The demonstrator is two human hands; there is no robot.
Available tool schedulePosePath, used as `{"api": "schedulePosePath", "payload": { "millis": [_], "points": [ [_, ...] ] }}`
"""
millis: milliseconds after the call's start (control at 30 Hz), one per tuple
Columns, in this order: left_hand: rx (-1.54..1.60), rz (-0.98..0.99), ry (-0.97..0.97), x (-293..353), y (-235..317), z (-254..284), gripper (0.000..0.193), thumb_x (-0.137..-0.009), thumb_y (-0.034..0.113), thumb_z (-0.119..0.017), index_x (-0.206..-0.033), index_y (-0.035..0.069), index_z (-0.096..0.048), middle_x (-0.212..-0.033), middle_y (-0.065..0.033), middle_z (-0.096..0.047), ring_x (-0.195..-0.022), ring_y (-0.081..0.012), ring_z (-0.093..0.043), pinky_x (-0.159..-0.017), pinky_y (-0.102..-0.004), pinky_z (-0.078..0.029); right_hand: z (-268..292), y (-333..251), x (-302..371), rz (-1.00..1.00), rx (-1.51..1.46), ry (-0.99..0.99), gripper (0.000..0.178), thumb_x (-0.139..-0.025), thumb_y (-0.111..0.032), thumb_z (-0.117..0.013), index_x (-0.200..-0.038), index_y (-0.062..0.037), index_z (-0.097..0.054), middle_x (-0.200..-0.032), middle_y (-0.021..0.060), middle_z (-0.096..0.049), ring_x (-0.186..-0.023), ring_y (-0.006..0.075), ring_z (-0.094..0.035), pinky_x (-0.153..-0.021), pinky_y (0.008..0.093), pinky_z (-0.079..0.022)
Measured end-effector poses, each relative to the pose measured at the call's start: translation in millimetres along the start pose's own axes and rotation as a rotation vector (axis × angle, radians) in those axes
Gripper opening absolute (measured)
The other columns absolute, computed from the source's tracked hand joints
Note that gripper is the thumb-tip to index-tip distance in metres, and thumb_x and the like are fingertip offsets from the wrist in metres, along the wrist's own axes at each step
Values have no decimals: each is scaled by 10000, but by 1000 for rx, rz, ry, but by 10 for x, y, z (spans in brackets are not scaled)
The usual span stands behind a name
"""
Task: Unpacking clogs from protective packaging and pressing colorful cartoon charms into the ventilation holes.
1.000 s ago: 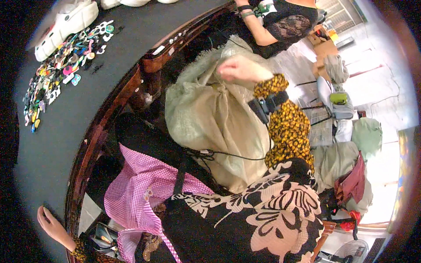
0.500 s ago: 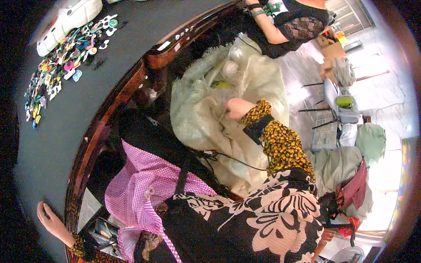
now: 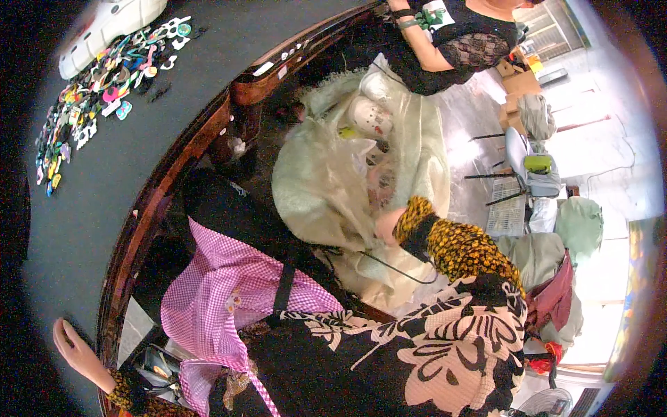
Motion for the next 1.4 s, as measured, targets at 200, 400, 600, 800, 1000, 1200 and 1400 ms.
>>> {"api": "schedulePosePath", "payload": {
  "millis": [200,400,600,800,1000,1200,1400],
  "points": [
    [17,4,-7,27,-45,-37,271,-953,188,-525,-1126,-7,-601,-1153,-131,-600,-1069,-277,-567,-929,-372,-440,2019,512,581,-123,-351,1242,246,-729,-31,-481,-912,-47,-645,-901,215,-640,-901,385,-610,-792,443,-487],
    [-1,-10,22,38,7,32,260,-946,192,-541,-1118,8,-608,-1146,-124,-602,-1069,-272,-567,-922,-367,-438,2297,1062,-4,-122,-416,1252,310,-751,-91,-542,-1037,-32,-646,-965,212,-654,-937,346,-627,-818,399,-488],
    [25,-24,10,15,56,6,242,-944,176,-540,-1101,6,-609,-1140,-116,-602,-1063,-261,-570,-920,-359,-439,1749,1032,-495,-276,-476,570,376,-768,-349,-562,-864,-4,-678,-791,185,-677,-749,335,-662,-703,405,-516],
    [24,7,21,26,-15,21,237,-942,169,-540,-1099,4,-608,-1134,-111,-604,-1063,-259,-570,-920,-357,-438,1719,1159,5,-137,-1240,813,167,-778,-179,-666,-850,-30,-647,-678,9,-592,-467,128,-507,-414,302,-424],
    [45,-24,0,-10,-27,-38,239,-944,167,-534,-1094,-6,-602,-1130,-115,-601,-1064,-262,-566,-925,-355,-432,2027,1064,1060,162,-1269,1167,140,-799,-139,-644,-875,-23,-660,-800,6,-632,-743,82,-553,-628,244,-438],
    [93,-48,25,-20,-117,-104,227,-945,152,-528,-1074,-23,-590,-1105,-122,-598,-1046,-265,-562,-921,-347,-423,2451,814,2292,612,-1312,1576,58,-862,-80,-610,-904,-43,-625,-844,-4,-625,-764,80,-566,-709,226,-436],
    [134,-97,34,-60,-140,-198,210,-935,125,-526,-1055,-38,-581,-1073,-130,-595,-1013,-270,-563,-904,-346,-422,2536,793,2850,806,-1413,1651,71,-873,-117,-615,-863,-47,-607,-812,-2,-619,-721,80,-571,-665,222,-450]
  ]
}}
Point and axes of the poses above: each hand's wrist, its own x-axis away from the middle knuckle, its own z-axis out of the back of the hand, y = z × x, the point moved 10 cm from there along -x, towards the middle knuckle
